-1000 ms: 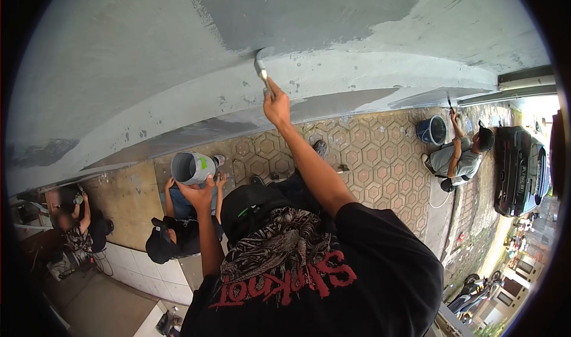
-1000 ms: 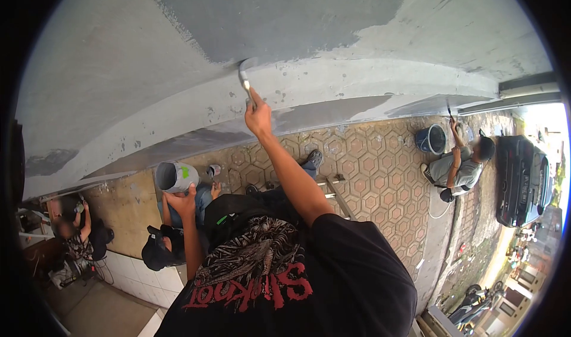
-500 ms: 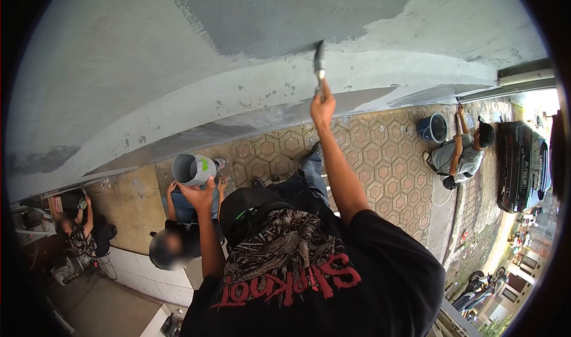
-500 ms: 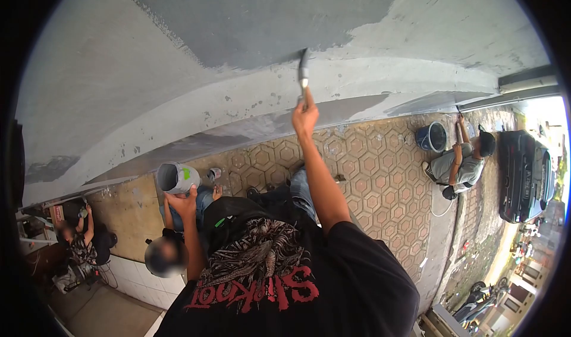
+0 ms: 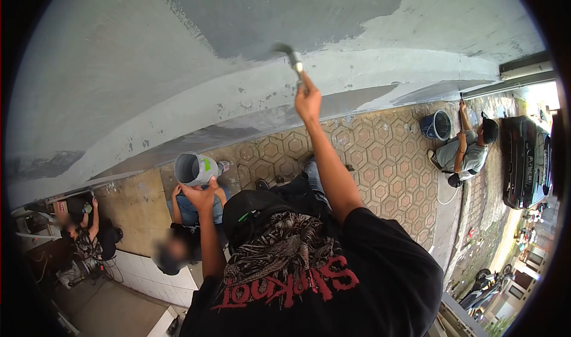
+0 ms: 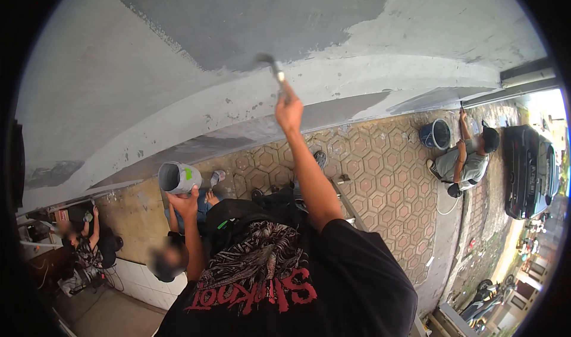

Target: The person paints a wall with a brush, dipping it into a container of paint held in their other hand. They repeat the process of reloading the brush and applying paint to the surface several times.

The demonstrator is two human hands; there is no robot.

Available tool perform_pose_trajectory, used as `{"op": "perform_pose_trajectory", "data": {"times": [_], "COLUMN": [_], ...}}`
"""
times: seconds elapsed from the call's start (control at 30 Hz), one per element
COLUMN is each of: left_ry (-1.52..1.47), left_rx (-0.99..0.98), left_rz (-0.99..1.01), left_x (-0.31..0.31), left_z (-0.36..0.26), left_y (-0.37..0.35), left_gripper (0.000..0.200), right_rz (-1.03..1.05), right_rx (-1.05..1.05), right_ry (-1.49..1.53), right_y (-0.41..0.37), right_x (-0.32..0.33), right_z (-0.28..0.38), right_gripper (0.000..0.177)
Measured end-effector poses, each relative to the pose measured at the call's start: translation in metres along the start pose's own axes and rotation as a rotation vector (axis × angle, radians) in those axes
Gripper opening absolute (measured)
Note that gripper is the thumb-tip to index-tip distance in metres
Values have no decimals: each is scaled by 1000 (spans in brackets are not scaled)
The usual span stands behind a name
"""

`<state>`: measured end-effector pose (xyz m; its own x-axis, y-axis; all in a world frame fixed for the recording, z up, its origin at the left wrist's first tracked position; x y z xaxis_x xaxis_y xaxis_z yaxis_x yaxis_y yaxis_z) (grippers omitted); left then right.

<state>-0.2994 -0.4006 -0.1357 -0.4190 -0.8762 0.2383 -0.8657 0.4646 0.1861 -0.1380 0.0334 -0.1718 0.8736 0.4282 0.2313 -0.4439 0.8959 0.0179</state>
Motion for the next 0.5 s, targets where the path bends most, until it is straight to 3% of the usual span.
{"op": "perform_pose_trajectory", "data": {"times": [0.1, 0.17, 0.2, 0.27, 0.37, 0.5], "left_ry": [30, -3, 9, 29, 77, -15], "left_rx": [13, 9, 27, 48, 94, 29], "left_rz": [1, -16, -33, -59, -41, -47], "left_x": [3, 1, 1, 5, 5, -2], "left_z": [3, 5, 6, 8, 12, -1], "left_y": [-4, -6, -8, -13, -17, -16], "left_gripper": [89, 88, 92, 97, 96, 96], "right_rz": [-128, -416, -412, -204, -34, 180], "right_rx": [-9, 158, 165, -133, 118, -43], "right_ry": [-63, -92, -91, -40, -26, -63], "right_y": [12, 2, -1, -8, 0, -19], "right_x": [41, 66, 65, 37, -41, -63], "right_z": [-30, -28, -18, -14, 8, 39], "right_gripper": [47, 47, 47, 47, 49, 51]}}
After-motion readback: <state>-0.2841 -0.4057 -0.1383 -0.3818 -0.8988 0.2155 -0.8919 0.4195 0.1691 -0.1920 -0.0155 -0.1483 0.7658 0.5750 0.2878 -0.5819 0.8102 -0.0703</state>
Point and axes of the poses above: each hand's wrist, its own y-axis towards the middle knuckle, its own x-axis out of the back of the hand, z = x × y, the point moved 8 cm from there along y, towards the middle knuckle, and after that the axes turned 9 degrees about z, right-handed, at the moved point
